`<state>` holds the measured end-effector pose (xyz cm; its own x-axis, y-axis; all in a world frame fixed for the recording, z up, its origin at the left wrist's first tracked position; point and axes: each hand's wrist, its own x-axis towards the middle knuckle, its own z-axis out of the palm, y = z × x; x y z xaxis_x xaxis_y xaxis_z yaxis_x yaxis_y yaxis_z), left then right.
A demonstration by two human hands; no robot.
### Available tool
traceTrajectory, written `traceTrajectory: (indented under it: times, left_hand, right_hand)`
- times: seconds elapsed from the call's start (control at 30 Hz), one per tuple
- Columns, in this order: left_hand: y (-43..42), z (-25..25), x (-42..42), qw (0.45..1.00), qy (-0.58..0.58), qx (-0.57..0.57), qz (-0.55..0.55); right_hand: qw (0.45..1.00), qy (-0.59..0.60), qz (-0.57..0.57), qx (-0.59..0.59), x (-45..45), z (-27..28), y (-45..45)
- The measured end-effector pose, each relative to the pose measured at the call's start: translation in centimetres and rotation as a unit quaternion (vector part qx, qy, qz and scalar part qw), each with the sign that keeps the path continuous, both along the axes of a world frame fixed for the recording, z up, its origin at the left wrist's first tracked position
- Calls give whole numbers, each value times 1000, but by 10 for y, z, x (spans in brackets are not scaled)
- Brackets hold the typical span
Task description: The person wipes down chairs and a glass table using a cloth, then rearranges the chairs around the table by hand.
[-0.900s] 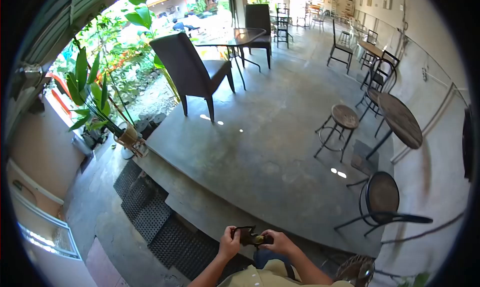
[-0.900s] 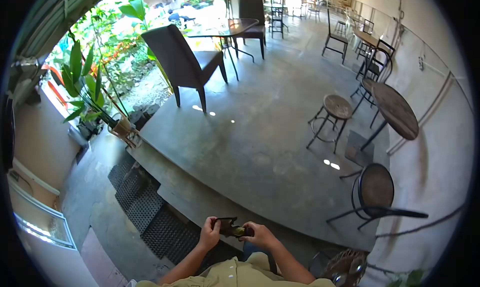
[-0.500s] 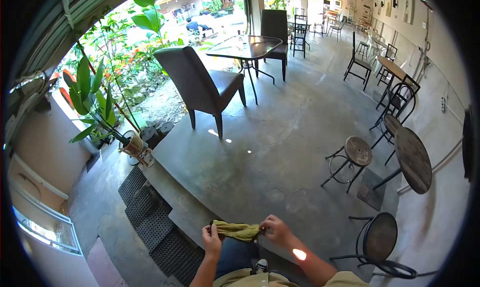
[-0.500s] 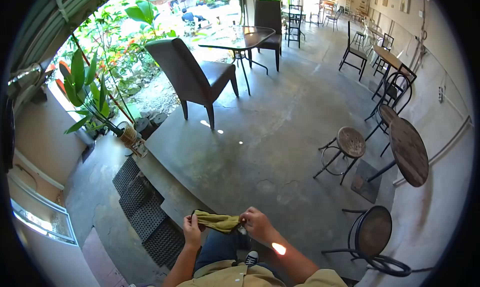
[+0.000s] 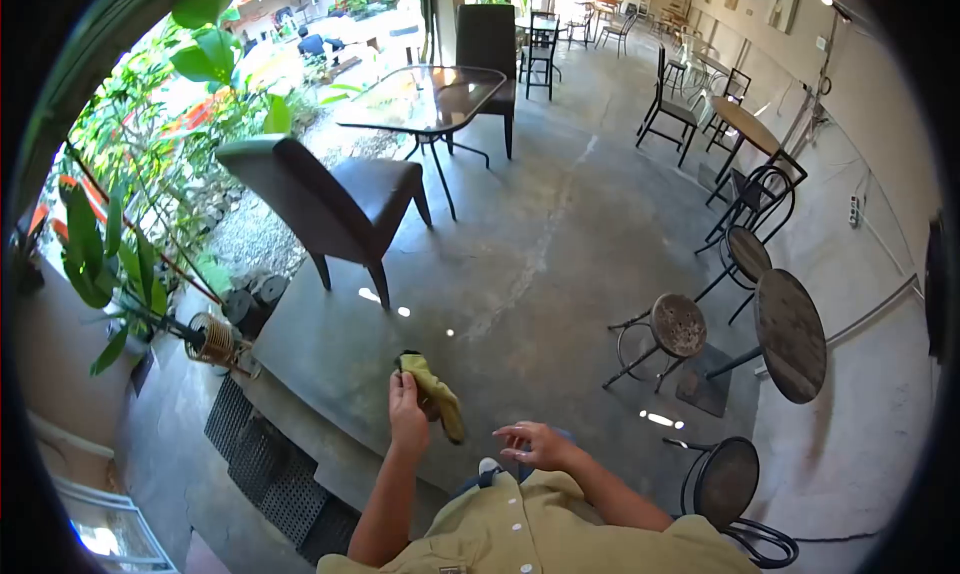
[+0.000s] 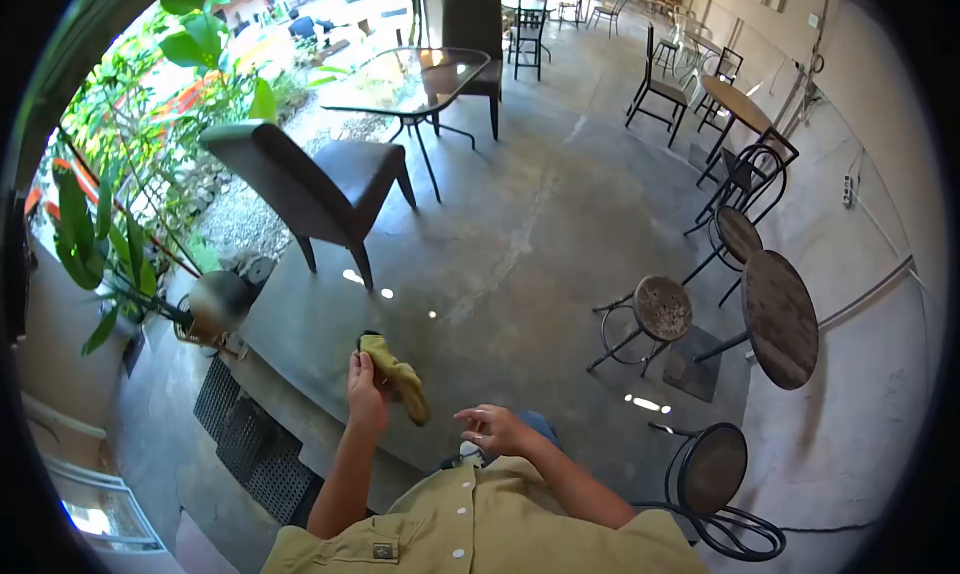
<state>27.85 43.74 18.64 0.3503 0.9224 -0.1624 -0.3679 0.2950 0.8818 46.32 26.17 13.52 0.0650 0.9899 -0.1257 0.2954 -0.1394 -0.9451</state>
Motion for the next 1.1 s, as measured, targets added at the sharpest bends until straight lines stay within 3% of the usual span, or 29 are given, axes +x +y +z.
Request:
traceTrajectory:
  times: [0.1,0.17,0.23,0.27,0.4,0.43,0.57,0.73,0.93,1.1]
  left_hand:
    - [48,24,27,992,-3,50,-112]
    - [80,40,41,987,15,63,-145]
    - [102,69,64,943,155,129,-264]
    - [115,71,76,946,157,130,-253]
    - [180,75,135,831,289,354,-319]
    - [197,75,150,833,294,352,-310]
    - [263,88,197,760,367,450,-292]
    - [320,100,249,702,430,488,-291]
    - [387,72,283,715,427,477,-279]
    - [474,63,279,683,489,467,-275]
  right_hand:
    - [997,43,-62,-25,29,16,48]
    - [988,68,-133,39,51,21,86]
    - [970,95,-197,103,76,20,132]
    - [972,97,-186,104,89,16,154]
    - [960,257,-106,37,149,7,255]
    - [960,259,-96,36,162,13,278]
    - [976,196,-98,-11,197,36,381]
    - [986,97,-101,-89,186,64,482]
    - [980,-29,-128,-152,187,63,571]
    - [954,-125,-175,-207,176,60,670]
